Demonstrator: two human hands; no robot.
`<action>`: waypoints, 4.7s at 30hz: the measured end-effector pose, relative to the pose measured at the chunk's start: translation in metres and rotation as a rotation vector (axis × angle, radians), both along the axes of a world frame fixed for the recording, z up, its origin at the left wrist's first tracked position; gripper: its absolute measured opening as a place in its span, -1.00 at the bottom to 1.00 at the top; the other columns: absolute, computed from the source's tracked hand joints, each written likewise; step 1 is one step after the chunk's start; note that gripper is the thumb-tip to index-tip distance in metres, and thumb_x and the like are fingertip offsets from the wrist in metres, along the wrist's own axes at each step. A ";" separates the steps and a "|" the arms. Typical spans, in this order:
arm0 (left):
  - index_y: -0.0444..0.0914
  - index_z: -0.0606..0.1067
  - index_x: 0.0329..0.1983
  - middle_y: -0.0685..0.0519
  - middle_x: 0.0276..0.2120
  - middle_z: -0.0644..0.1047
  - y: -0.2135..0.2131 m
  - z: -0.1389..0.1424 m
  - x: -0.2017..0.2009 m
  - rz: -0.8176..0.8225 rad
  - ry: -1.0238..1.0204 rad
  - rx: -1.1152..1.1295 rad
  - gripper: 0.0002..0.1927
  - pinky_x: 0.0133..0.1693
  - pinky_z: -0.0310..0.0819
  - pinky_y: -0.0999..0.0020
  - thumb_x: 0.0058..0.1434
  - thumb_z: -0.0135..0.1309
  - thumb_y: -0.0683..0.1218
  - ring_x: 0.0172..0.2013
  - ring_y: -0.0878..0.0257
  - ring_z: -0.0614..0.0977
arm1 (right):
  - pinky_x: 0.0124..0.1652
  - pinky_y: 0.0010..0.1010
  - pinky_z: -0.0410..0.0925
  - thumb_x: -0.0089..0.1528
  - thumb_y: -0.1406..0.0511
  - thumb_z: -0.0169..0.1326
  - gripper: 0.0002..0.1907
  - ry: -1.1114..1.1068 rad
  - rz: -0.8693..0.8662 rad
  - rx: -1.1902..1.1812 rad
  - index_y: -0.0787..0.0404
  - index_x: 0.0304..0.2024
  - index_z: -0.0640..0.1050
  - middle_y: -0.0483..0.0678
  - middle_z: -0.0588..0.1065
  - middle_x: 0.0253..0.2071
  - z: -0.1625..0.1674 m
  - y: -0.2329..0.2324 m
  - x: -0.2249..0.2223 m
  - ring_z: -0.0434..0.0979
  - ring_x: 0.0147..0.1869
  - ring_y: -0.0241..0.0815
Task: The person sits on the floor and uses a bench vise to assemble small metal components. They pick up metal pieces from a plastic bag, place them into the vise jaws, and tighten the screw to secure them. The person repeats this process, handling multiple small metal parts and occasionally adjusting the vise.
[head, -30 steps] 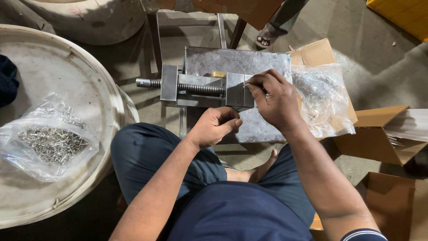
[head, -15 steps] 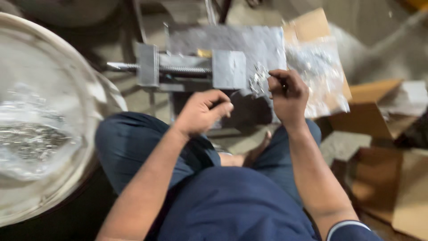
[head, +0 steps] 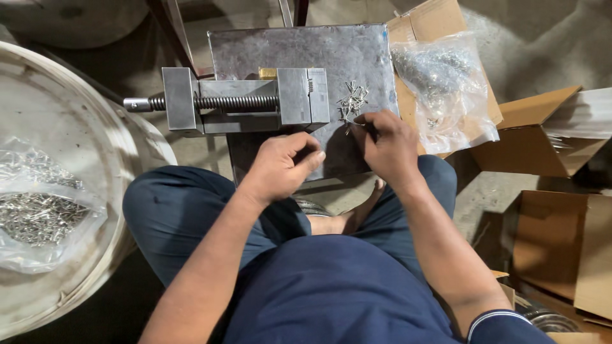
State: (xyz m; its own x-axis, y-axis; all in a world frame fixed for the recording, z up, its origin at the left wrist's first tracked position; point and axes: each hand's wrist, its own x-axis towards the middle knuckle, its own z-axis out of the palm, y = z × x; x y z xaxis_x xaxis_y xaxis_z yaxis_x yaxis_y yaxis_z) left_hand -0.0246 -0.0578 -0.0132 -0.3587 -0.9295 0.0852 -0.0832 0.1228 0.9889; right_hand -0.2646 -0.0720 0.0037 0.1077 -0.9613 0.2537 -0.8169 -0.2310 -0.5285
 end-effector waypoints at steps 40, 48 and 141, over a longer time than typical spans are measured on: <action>-0.26 0.47 -0.40 -0.14 -0.46 0.52 -0.010 -0.017 0.002 -0.062 -0.155 -0.216 -0.81 -0.36 0.40 0.07 0.22 0.07 -0.04 -0.37 -0.14 0.57 | -0.21 -0.46 0.43 0.22 0.41 0.26 -0.87 -0.268 0.337 0.116 0.25 -0.20 0.58 -0.07 0.56 -0.28 0.011 0.012 0.029 0.59 -0.23 -0.29; -0.26 0.47 -0.42 -0.14 -0.46 0.53 -0.011 -0.018 0.001 -0.074 -0.190 -0.264 -0.79 -0.34 0.42 0.03 0.20 0.07 -0.03 -0.35 -0.15 0.58 | -0.24 -0.48 0.39 0.22 0.42 0.20 -0.92 -0.394 0.397 0.184 0.27 -0.24 0.57 -0.10 0.54 -0.33 0.016 0.006 0.028 0.52 -0.28 -0.31; -0.36 0.56 -0.29 0.10 -0.52 0.56 -0.007 -0.011 0.004 0.060 0.238 0.166 -0.83 -0.35 0.45 0.43 0.36 0.07 -0.16 -0.45 0.42 0.49 | -0.22 -0.30 0.49 0.30 0.38 0.18 -0.93 0.026 0.336 -0.090 0.27 -0.18 0.57 0.02 0.55 -0.23 0.087 -0.066 0.071 0.66 -0.23 -0.06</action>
